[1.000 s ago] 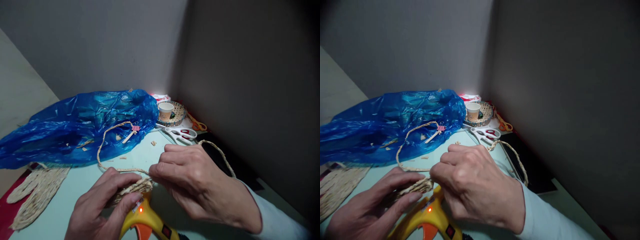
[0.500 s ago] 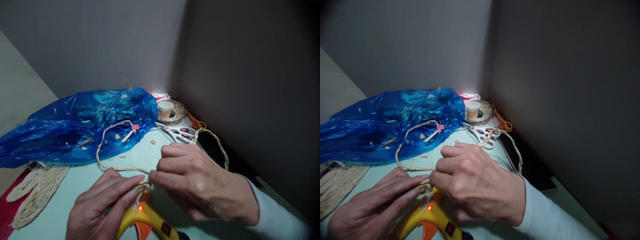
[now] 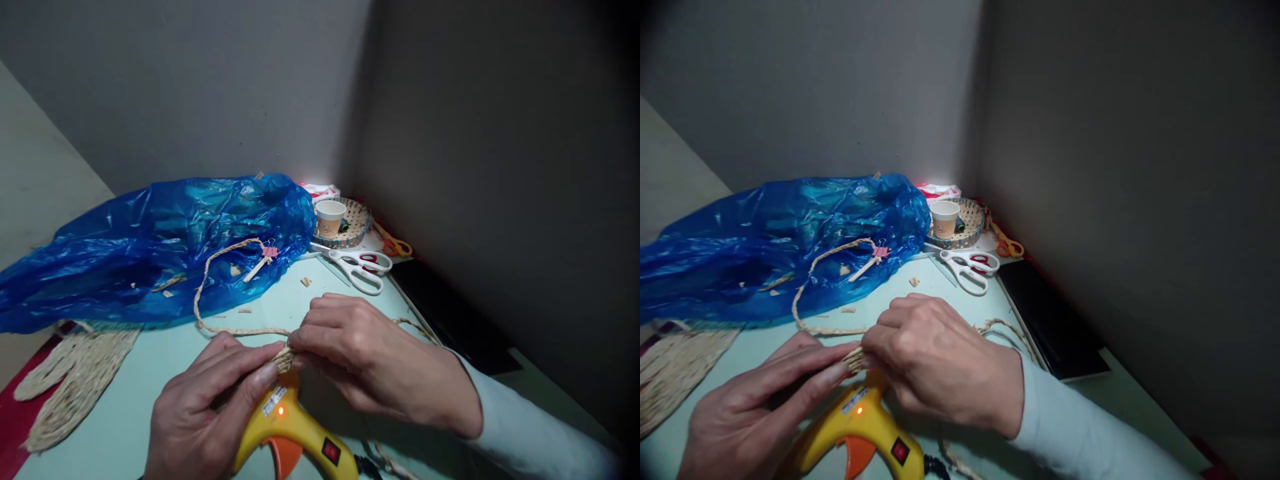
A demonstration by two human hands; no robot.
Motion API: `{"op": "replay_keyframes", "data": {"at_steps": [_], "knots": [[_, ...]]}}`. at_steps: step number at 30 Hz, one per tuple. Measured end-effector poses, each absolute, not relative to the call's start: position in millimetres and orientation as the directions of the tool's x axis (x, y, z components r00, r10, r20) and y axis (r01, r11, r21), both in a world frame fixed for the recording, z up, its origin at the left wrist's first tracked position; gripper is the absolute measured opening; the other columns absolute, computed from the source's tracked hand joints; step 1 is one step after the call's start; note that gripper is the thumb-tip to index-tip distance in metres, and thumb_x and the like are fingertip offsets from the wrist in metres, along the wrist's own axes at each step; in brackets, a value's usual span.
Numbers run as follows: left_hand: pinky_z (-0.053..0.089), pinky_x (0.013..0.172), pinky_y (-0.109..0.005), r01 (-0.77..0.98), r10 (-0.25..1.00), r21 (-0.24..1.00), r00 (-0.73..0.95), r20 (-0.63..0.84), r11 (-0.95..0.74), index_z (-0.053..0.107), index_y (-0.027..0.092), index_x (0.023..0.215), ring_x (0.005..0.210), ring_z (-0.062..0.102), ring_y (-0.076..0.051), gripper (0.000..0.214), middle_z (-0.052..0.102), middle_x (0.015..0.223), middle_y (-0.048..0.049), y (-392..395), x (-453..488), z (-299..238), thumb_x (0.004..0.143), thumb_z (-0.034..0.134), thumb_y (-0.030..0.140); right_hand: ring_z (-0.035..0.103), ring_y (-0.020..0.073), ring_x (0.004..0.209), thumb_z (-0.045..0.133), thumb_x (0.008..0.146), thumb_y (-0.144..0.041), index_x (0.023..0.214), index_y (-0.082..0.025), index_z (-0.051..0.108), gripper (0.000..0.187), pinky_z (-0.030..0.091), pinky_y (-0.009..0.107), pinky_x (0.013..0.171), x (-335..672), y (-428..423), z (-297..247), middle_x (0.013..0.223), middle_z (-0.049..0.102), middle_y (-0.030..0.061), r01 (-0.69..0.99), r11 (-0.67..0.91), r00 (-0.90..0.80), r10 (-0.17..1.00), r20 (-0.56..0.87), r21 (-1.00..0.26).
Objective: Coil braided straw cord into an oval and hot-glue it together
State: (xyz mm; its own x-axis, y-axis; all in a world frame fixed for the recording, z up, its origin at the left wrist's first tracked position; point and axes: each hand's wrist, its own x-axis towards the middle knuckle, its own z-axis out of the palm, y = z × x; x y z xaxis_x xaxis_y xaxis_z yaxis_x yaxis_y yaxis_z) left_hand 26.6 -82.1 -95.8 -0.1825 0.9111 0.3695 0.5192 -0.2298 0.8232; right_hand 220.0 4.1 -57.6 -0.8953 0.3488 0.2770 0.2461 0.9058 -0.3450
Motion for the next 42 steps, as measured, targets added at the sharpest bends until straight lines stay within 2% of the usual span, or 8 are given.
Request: {"op": "replay_keyframes", "data": {"at_steps": [4, 7, 13, 17, 20, 23, 29, 42], "knots": [[0.053, 0.068, -0.022, 0.522, 0.942, 0.828, -0.125, 0.312, -0.205, 0.083, 0.040, 0.088, 0.072, 0.068, -0.016, 0.016, 0.079, 0.077, 0.0059, -79, 21, -100, 0.082, 0.073, 0.029, 0.053, 0.0181, 0.072, 0.055, 0.093, -0.009, 0.087, -0.010, 0.069, 0.016, 0.040, 0.031, 0.069, 220, 8, -61, 0.077, 0.065, 0.0052, 0.231, 0.899, -0.904, 0.339, 0.259, -0.372], [0.056, 0.074, -0.024, 0.463, 0.972, 0.880, -0.137, 0.189, -0.106, 0.084, 0.037, 0.085, 0.081, 0.072, -0.019, 0.011, 0.083, 0.087, 0.0022, -74, 19, -103, 0.080, 0.074, 0.035, 0.061, 0.0186, 0.079, 0.055, 0.096, -0.009, 0.095, -0.009, 0.072, 0.018, 0.043, 0.029, 0.074, 221, 13, -63, 0.084, 0.071, 0.0078, 0.239, 0.834, -0.881, 0.401, 0.250, -0.498], [0.058, 0.077, -0.025, 0.329, 0.970, 0.943, -0.241, 0.026, 0.056, 0.085, 0.031, 0.091, 0.092, 0.074, -0.025, 0.024, 0.084, 0.096, -0.0027, -69, 21, -104, 0.074, 0.077, 0.047, 0.067, 0.0189, 0.083, 0.056, 0.100, -0.021, 0.103, -0.016, 0.075, 0.020, 0.045, 0.028, 0.077, 223, 21, -62, 0.090, 0.078, 0.0059, 0.268, 0.775, -0.821, 0.494, 0.286, -0.572], [0.059, 0.073, -0.023, 0.119, 0.952, 0.989, -0.302, -0.053, 0.092, 0.083, 0.027, 0.095, 0.092, 0.075, -0.024, 0.031, 0.083, 0.100, -0.0037, -70, 23, -103, 0.071, 0.081, 0.046, 0.064, 0.0208, 0.091, 0.053, 0.101, -0.022, 0.105, -0.015, 0.072, 0.020, 0.043, 0.031, 0.083, 223, 18, -58, 0.101, 0.076, 0.0088, 0.327, 0.736, -0.628, 0.638, 0.446, -0.592], [0.059, 0.073, -0.022, 0.012, 0.917, 0.996, -0.392, -0.071, 0.083, 0.082, 0.024, 0.098, 0.090, 0.076, -0.024, 0.036, 0.084, 0.093, -0.0046, -68, 25, -101, 0.070, 0.083, 0.045, 0.061, 0.0184, 0.076, 0.049, 0.102, -0.022, 0.090, -0.013, 0.070, 0.026, 0.041, 0.030, 0.074, 221, 9, -53, 0.085, 0.072, 0.0077, 0.367, 0.676, -0.462, 0.728, 0.506, -0.639], [0.060, 0.076, -0.024, -0.043, 0.898, 0.998, -0.437, -0.054, 0.039, 0.081, 0.023, 0.099, 0.088, 0.077, -0.024, 0.037, 0.084, 0.096, -0.0057, -65, 27, -101, 0.070, 0.083, 0.045, 0.055, 0.0142, 0.059, 0.053, 0.100, -0.026, 0.073, -0.016, 0.068, 0.033, 0.038, 0.028, 0.061, 213, -2, -55, 0.065, 0.066, 0.0016, 0.330, 0.605, -0.499, 0.763, 0.410, -0.724], [0.059, 0.083, -0.023, 0.017, 0.901, 1.000, -0.433, 0.015, -0.009, 0.083, 0.027, 0.094, 0.100, 0.075, -0.026, 0.030, 0.084, 0.099, -0.0030, -71, 30, -109, 0.070, 0.083, 0.045, 0.056, 0.0135, 0.066, 0.063, 0.093, -0.041, 0.079, -0.015, 0.070, 0.030, 0.042, 0.024, 0.062, 190, -6, -71, 0.071, 0.064, -0.0001, 0.032, 0.307, -0.553, 0.798, 0.239, -0.951], [0.058, 0.064, -0.021, -0.245, 0.915, 0.967, -0.371, -0.156, 0.066, 0.071, 0.021, 0.082, 0.075, 0.076, -0.021, 0.030, 0.079, 0.073, -0.0012, -79, 48, -98, 0.065, 0.088, 0.040, 0.051, 0.0103, 0.054, 0.078, 0.073, -0.051, 0.073, -0.014, 0.067, 0.038, 0.043, 0.026, 0.060, 190, 4, -82, 0.063, 0.061, -0.0019, -0.186, -0.166, -0.630, 0.777, -0.012, -0.968]]}}
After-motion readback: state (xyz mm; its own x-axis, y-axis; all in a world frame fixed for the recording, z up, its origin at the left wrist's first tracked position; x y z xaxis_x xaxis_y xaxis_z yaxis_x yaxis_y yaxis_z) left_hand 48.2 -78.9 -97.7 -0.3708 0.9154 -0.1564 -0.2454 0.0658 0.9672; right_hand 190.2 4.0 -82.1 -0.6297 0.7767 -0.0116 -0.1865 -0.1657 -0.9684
